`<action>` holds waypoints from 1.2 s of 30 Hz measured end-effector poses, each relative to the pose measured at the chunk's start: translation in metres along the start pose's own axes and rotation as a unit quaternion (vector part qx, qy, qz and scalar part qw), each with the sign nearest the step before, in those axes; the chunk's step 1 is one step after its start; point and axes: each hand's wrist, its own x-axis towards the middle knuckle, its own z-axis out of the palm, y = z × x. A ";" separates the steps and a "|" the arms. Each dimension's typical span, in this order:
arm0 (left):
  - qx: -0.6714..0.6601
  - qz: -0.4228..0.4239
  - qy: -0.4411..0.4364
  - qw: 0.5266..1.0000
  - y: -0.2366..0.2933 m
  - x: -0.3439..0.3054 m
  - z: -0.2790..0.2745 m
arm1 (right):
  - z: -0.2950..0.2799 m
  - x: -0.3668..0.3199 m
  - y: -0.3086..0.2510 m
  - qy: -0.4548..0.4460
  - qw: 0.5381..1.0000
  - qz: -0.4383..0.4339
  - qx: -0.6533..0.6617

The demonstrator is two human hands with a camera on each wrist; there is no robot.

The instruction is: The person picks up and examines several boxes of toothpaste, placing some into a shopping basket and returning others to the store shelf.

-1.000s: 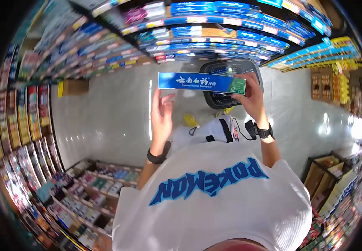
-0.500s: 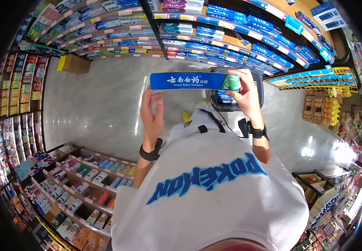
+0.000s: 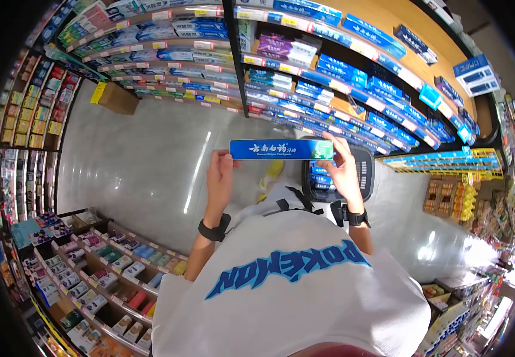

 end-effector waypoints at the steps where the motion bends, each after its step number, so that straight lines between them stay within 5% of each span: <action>1: 0.004 -0.001 -0.004 1.000 -0.001 0.011 0.001 | 0.002 0.011 0.005 0.003 0.999 -0.011 0.044; 5: -0.003 0.027 -0.013 1.000 0.004 0.057 0.011 | 0.000 0.056 0.008 0.050 0.998 0.034 0.023; 15: -0.042 0.035 -0.020 0.998 0.024 0.132 0.017 | -0.002 0.112 -0.013 0.056 0.986 -0.103 0.121; 25: -0.086 0.047 -0.165 0.981 0.008 0.148 0.030 | -0.002 0.051 -0.037 0.172 0.983 -0.066 0.008; 27: -0.090 0.052 -0.206 0.973 0.003 0.146 0.043 | -0.003 0.028 -0.030 0.232 0.955 -0.073 -0.171; 29: -0.100 0.053 -0.253 0.961 0.003 0.142 0.059 | -0.007 -0.001 -0.032 0.245 0.964 0.012 -0.104; 36: -0.080 0.056 -0.339 0.936 0.000 0.088 0.107 | -0.025 -0.083 -0.006 0.344 0.930 0.092 -0.089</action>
